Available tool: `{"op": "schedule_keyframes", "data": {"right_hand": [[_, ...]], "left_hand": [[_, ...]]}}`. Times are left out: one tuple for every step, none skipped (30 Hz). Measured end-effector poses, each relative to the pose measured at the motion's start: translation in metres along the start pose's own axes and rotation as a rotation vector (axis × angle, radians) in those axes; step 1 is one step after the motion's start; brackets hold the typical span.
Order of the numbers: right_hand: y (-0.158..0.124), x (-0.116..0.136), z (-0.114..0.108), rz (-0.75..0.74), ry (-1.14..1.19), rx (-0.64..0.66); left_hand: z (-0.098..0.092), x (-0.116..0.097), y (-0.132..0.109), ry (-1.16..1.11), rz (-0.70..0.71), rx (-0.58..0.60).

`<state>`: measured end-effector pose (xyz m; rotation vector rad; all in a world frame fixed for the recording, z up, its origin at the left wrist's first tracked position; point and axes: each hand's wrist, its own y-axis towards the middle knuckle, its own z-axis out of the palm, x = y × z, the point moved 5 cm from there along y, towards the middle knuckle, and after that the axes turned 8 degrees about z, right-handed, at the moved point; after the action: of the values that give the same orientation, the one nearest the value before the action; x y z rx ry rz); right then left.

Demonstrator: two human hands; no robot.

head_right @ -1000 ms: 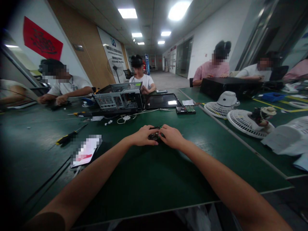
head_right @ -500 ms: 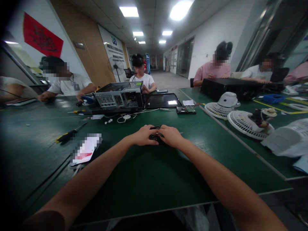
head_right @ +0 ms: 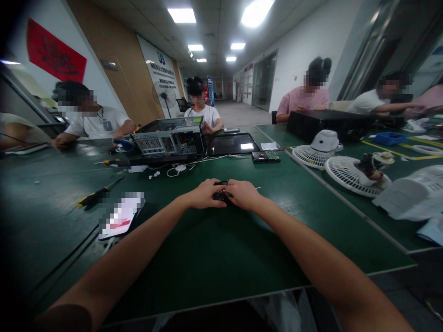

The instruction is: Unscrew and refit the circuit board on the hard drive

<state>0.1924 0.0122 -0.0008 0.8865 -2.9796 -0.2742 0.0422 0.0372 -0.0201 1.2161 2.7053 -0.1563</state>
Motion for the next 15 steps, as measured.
{"op": "schedule_keyframes", "data": {"right_hand": [[-0.0006, -0.0001, -0.0005, -0.005, 0.018, -0.003], [-0.0013, -0.0002, -0.0008, -0.007, 0.038, -0.007], [-0.0019, -0.0003, -0.0011, -0.009, 0.059, -0.011], [-0.0025, -0.0005, -0.0013, -0.009, 0.079, -0.015], [-0.0032, -0.0008, -0.0016, -0.007, 0.097, -0.018], [-0.0038, -0.001, -0.0017, -0.01, 0.115, -0.018], [-0.0045, -0.0011, -0.0019, -0.017, 0.133, -0.017], [-0.0053, -0.0012, -0.0023, -0.026, 0.15, -0.016], [-0.0061, -0.0013, -0.0027, -0.037, 0.168, -0.014], [-0.0069, -0.0016, -0.0031, -0.046, 0.183, -0.013], [-0.0077, -0.0019, -0.0036, -0.051, 0.195, -0.014], [-0.0083, -0.0024, -0.004, -0.052, 0.202, -0.017], [-0.0087, -0.0028, -0.0043, -0.051, 0.204, -0.021], [-0.0091, -0.0029, -0.0044, -0.049, 0.205, -0.024], [-0.0093, -0.0027, -0.0044, -0.049, 0.205, -0.026]], "left_hand": [[-0.0003, -0.0003, -0.0002, -0.003, 0.001, 0.002], [-0.0006, -0.0006, -0.0004, -0.007, 0.004, 0.004], [-0.0009, -0.0007, -0.0006, -0.011, 0.007, 0.005], [-0.0011, -0.0007, -0.0008, -0.014, 0.007, 0.004], [-0.0012, -0.0005, -0.0009, -0.016, 0.004, 0.004], [-0.0011, -0.0002, -0.0009, -0.018, 0.001, 0.003], [-0.0009, 0.0001, -0.0009, -0.019, -0.001, 0.004], [-0.0006, 0.0003, -0.0008, -0.019, -0.003, 0.006], [-0.0004, 0.0004, -0.0007, -0.018, -0.005, 0.008], [-0.0001, 0.0004, -0.0005, -0.015, -0.005, 0.01], [-0.0001, 0.0004, -0.0004, -0.011, -0.005, 0.01], [-0.0001, 0.0003, -0.0004, -0.006, -0.005, 0.009], [-0.0002, 0.0002, -0.0004, -0.002, -0.004, 0.007], [-0.0003, 0.0, -0.0004, 0.001, -0.002, 0.006], [-0.0004, -0.0002, -0.0004, 0.002, 0.001, 0.006]]}}
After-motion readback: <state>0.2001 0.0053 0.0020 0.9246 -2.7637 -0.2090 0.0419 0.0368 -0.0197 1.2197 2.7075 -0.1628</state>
